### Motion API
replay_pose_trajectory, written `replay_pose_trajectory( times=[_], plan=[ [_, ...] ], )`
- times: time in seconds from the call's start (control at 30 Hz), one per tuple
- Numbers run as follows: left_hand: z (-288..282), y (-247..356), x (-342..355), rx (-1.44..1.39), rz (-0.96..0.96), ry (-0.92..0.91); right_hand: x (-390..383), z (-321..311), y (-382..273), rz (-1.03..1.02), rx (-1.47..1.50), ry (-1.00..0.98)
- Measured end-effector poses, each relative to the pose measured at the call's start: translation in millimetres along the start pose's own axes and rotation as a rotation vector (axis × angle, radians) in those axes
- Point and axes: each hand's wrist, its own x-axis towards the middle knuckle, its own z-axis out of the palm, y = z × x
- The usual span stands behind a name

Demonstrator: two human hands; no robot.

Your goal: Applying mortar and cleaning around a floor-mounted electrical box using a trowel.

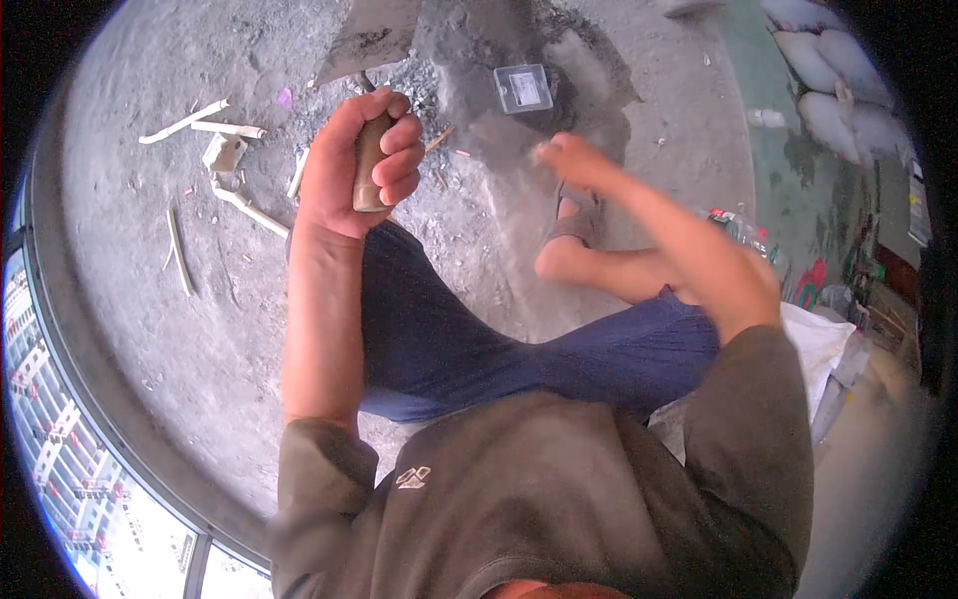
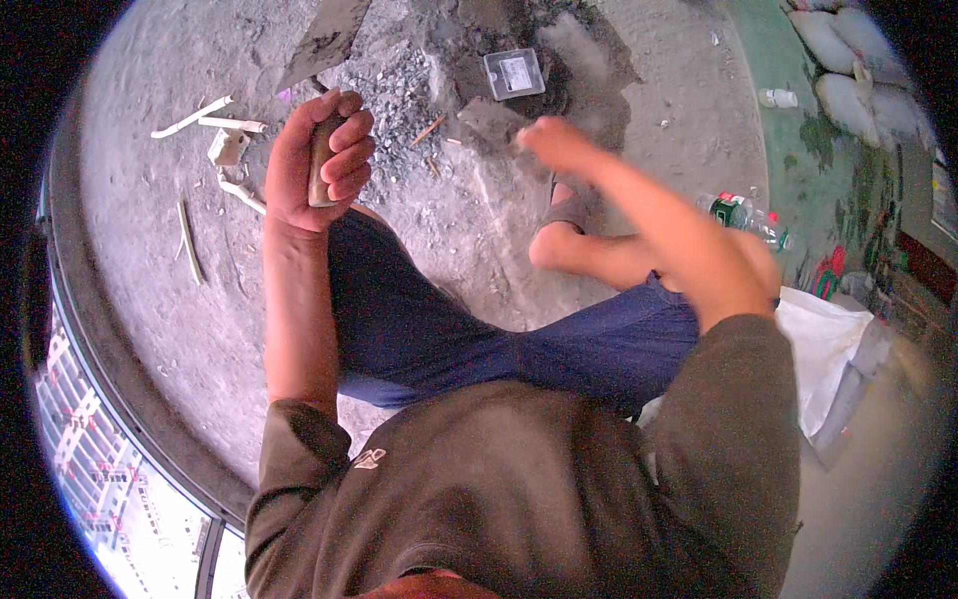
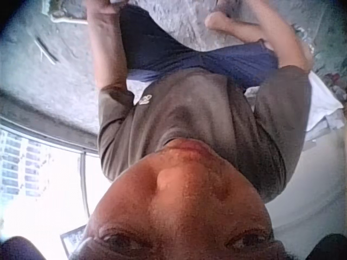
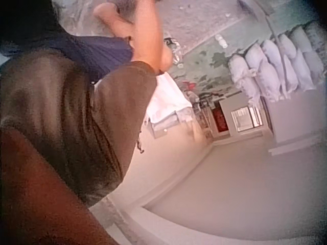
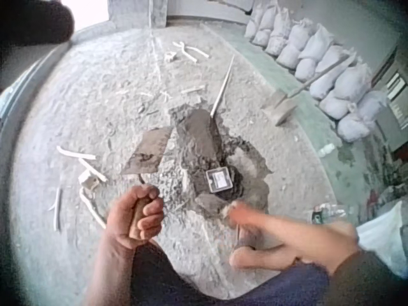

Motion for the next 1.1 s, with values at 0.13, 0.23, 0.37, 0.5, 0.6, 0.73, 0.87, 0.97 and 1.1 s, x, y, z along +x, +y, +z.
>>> replay_pose_trajectory(
  times=[0.13,0.23,0.37,0.5,0.6,0.73,0.87,0.97,1.1],
  plan=[
    [1.6,-2.1,-2.7,0.031,-0.009,0.032,56.3,-94.2,38.3,-0.49,-0.529,0.067],
    [-2.9,-2.6,-14.9,0.015,0.008,0.111,75.5,-151.3,25.7,-0.739,-0.739,0.148],
    [-5.3,-0.2,-29.9,0.078,0.052,0.282,121.0,-182.5,14.5,-0.424,-0.673,0.183],
    [-11.6,0.5,-56.9,0.219,0.151,0.552,173.2,-174.1,1.1,-0.434,-0.609,0.232],
    [-21.4,1.7,-81.2,0.103,0.245,0.57,183.6,-159.3,-25.7,-0.381,-0.585,0.186],
    [-19.6,3.3,-80.6,0.087,0.302,0.526,208.4,-157.4,-7.0,-0.531,-0.685,0.168],
    [-6.8,-1.3,-69.4,0.172,0.295,0.581,226.9,-174.7,20.1,-0.667,-0.728,0.013],
    [-7.9,-4.6,-65.5,0.216,0.264,0.607,218.7,-184.3,25.8,-0.57,-0.617,-0.08],
    [-8.2,-5.5,-55.0,0.238,0.24,0.566,229.5,-191.2,41.2,-0.636,-0.724,-0.103]
  ],
)
